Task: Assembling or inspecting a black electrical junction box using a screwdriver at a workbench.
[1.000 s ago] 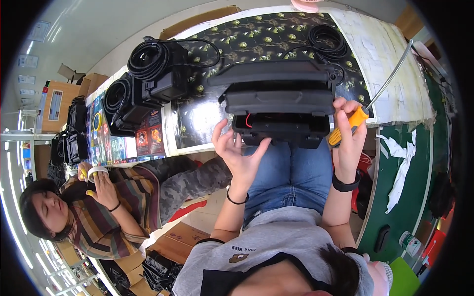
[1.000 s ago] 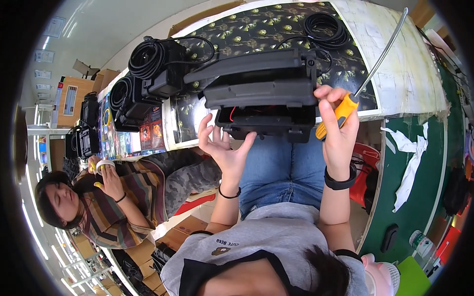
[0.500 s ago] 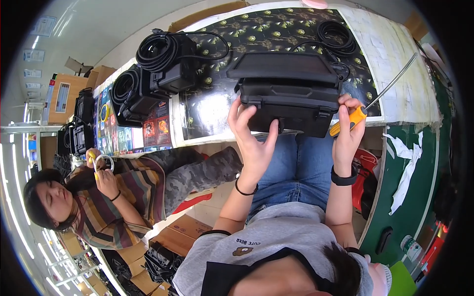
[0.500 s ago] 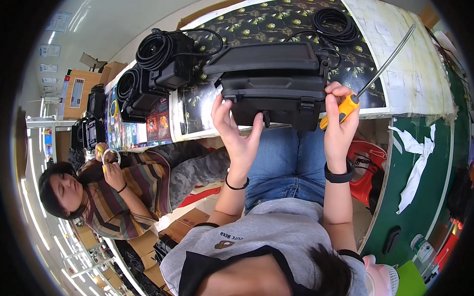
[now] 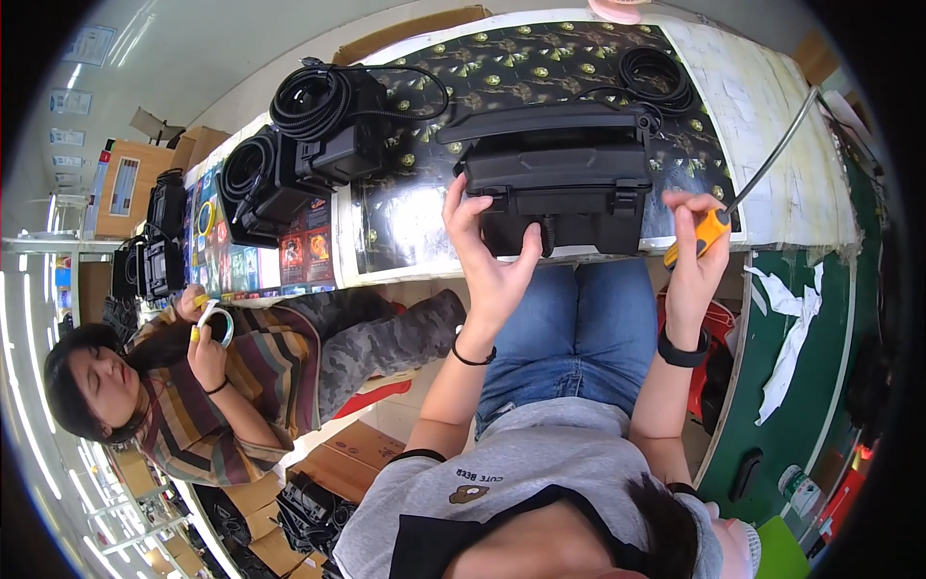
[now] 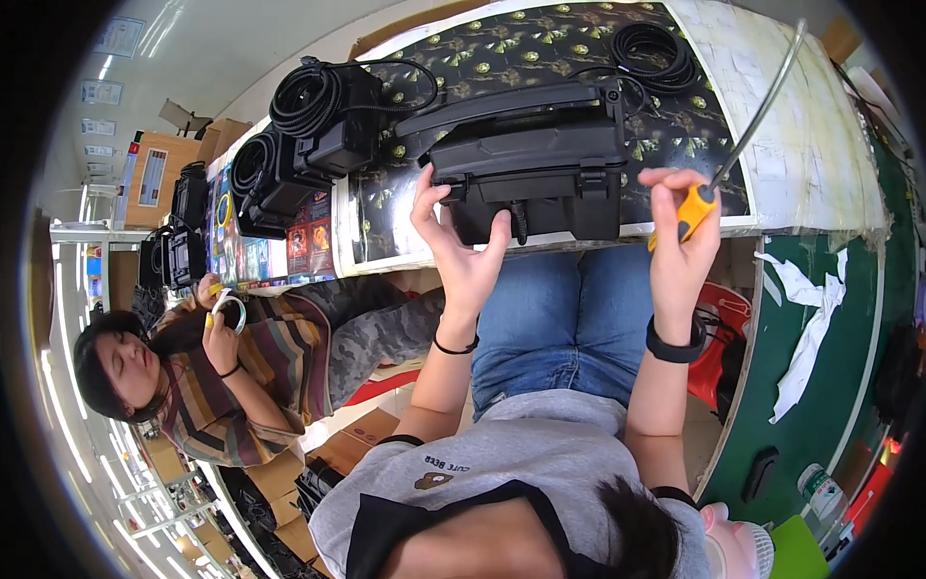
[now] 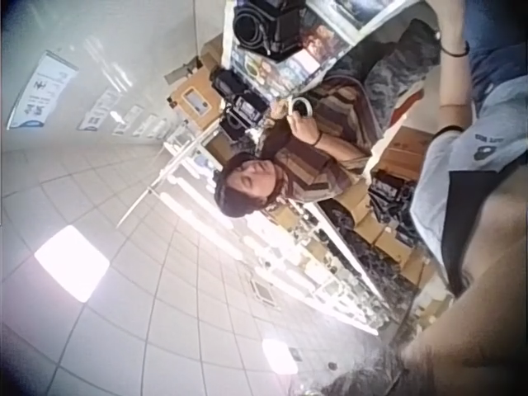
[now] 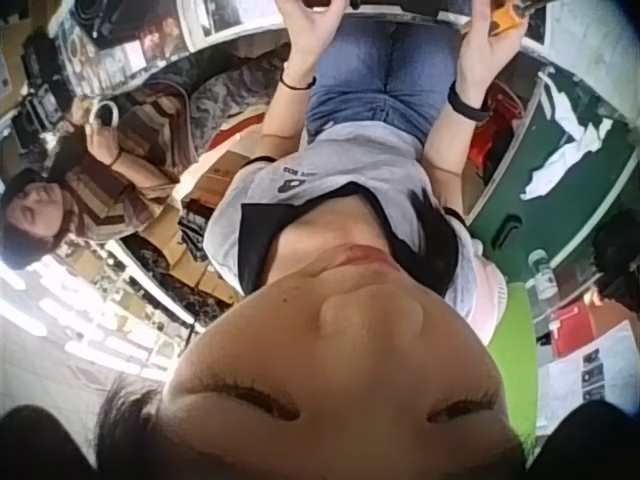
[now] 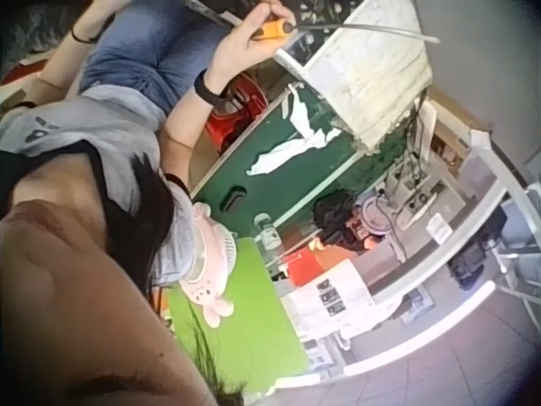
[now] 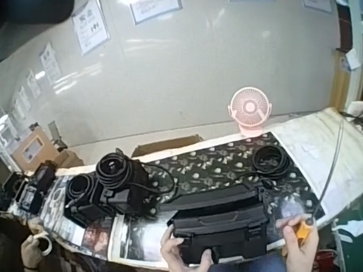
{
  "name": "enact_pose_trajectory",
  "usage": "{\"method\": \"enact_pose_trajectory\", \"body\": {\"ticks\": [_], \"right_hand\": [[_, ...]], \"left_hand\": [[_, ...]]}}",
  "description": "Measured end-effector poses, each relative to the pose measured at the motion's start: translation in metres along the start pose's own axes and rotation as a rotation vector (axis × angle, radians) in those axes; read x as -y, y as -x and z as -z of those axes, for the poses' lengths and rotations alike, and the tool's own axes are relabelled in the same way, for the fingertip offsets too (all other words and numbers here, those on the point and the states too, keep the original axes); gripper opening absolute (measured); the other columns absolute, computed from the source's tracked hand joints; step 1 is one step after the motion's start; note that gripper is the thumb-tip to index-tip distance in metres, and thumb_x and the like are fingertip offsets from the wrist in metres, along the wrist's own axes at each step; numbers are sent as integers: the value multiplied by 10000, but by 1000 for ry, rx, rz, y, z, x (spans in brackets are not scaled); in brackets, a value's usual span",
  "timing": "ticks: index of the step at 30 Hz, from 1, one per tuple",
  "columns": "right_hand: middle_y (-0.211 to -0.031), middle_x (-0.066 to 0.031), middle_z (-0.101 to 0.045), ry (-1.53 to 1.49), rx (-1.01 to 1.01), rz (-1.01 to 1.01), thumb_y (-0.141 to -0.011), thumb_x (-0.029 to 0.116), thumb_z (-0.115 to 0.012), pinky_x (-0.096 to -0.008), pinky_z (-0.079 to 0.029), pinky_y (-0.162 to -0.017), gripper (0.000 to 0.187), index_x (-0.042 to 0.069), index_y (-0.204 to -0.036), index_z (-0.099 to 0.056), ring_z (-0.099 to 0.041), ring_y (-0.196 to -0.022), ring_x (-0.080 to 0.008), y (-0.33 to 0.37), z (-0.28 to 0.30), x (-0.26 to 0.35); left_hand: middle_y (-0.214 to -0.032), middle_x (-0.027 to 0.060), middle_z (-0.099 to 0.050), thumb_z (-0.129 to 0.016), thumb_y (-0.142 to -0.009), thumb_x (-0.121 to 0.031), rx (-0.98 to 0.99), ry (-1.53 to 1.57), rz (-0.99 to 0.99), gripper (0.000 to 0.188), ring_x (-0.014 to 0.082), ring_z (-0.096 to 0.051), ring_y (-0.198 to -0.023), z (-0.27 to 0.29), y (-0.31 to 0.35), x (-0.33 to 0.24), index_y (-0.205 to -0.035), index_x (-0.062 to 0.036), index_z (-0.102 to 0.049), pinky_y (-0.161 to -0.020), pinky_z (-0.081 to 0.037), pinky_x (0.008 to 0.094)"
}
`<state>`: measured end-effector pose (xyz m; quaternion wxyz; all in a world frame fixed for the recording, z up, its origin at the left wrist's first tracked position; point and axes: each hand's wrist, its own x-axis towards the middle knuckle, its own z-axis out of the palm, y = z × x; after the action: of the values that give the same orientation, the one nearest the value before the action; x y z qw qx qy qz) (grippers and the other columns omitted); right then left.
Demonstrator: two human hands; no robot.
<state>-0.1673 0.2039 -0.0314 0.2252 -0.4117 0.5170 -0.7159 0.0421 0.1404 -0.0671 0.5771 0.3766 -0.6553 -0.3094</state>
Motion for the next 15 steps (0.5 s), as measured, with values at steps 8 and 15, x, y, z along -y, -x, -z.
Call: {"method": "enact_pose_trajectory", "body": {"ticks": [8, 15], "right_hand": [[-1020, -100, -677, 317, 98, 38, -992, 105, -602, -273, -495, -797, 111, 22, -1015, -532, -625, -898, -138, 8, -21, 17], [-999, -121, -650, 123, 154, -102, -1020, 115, -551, -270, -552, -742, 125, 28, -1098, -507, -677, -855, -173, 1, -12, 30]], "left_hand": [[-1468, 232, -257, -770, -732, 39, -105, -126, -76, 678, 380, -370, -1360, -10, 9, -5, -1282, -107, -402, -1074, -412, 425], [-1455, 234, -288, -777, -733, 38, -95, -69, -88, 671, 387, -368, -1368, -8, 13, 1, -1277, -104, -411, -1078, -409, 423]]}}
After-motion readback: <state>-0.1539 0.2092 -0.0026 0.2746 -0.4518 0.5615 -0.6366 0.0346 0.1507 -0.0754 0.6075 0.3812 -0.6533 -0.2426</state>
